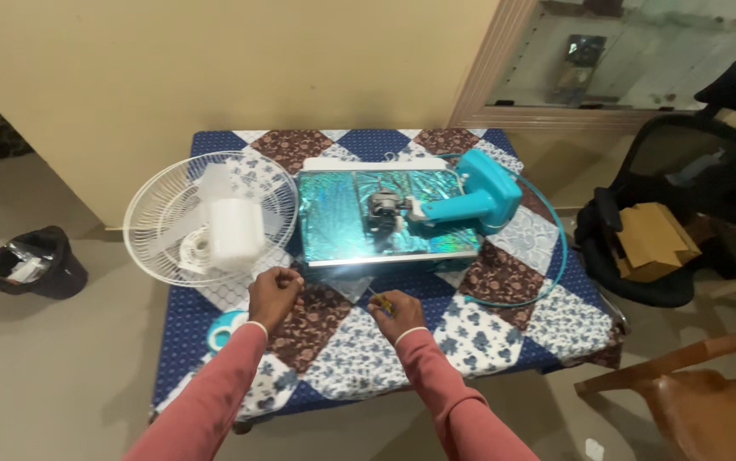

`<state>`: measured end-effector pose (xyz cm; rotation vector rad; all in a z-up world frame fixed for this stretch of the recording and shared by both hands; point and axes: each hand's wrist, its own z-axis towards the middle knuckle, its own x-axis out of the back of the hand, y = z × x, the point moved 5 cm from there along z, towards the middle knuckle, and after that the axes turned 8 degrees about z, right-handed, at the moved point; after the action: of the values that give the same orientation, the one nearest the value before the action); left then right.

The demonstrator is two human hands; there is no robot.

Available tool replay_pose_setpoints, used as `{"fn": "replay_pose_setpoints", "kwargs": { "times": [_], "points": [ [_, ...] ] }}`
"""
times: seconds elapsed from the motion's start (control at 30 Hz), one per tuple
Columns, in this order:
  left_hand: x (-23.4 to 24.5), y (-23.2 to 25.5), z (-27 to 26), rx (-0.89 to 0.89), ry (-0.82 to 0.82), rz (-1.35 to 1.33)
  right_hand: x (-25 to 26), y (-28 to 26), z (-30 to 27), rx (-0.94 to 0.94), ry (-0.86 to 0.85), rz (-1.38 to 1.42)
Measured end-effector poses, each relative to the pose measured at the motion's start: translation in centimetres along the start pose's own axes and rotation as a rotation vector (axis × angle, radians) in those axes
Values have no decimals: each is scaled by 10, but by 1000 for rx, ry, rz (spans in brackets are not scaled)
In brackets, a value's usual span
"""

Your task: The person uses a screwdriver to tighten screws on a small electric motor mounted on a teal base. They then move a white fan cage and a blue fan blade to the side, and continue adjusting the motor assembly with the screwdriver.

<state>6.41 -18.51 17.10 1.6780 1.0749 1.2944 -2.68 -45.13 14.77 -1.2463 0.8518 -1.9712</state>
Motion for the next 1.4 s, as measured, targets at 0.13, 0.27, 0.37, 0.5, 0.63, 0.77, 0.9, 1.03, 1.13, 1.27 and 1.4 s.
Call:
{"fn": "replay_pose_setpoints", "kwargs": {
  "times": [0.13,0.27,0.37,0.5,0.63,0.77,0.9,1.03,1.13,1.27,1.4],
  "points": [
    [-51,24,-9,-17,18,3,64,25,5,-44,5,16],
    [-100,47,-23,-30,6,-36,123,46,7,-99,6,-9],
    [-129,58,-36,-18,-4,-71,153,64,4,-199,-5,-45],
    [-148,68,-48,-19,-27,22,181,84,1,-206,31,-55],
    [-162,81,-45,-5,-43,22,197,86,8,-56,94,-101],
    [-169,86,-38,16,-34,49,204,97,11,-156,58,44],
    [-181,88,-25,15,-5,76,208,110,17,-227,18,105],
    [-196,80,-3,-23,12,37,211,127,35,-172,20,127],
    [-202,69,24,-113,101,126,214,146,54,-191,5,82],
    [-207,62,64,-244,241,350,206,172,83,-337,-19,154],
    [-206,72,88,-208,248,482,200,178,116,-244,-10,74]
  ]
}}
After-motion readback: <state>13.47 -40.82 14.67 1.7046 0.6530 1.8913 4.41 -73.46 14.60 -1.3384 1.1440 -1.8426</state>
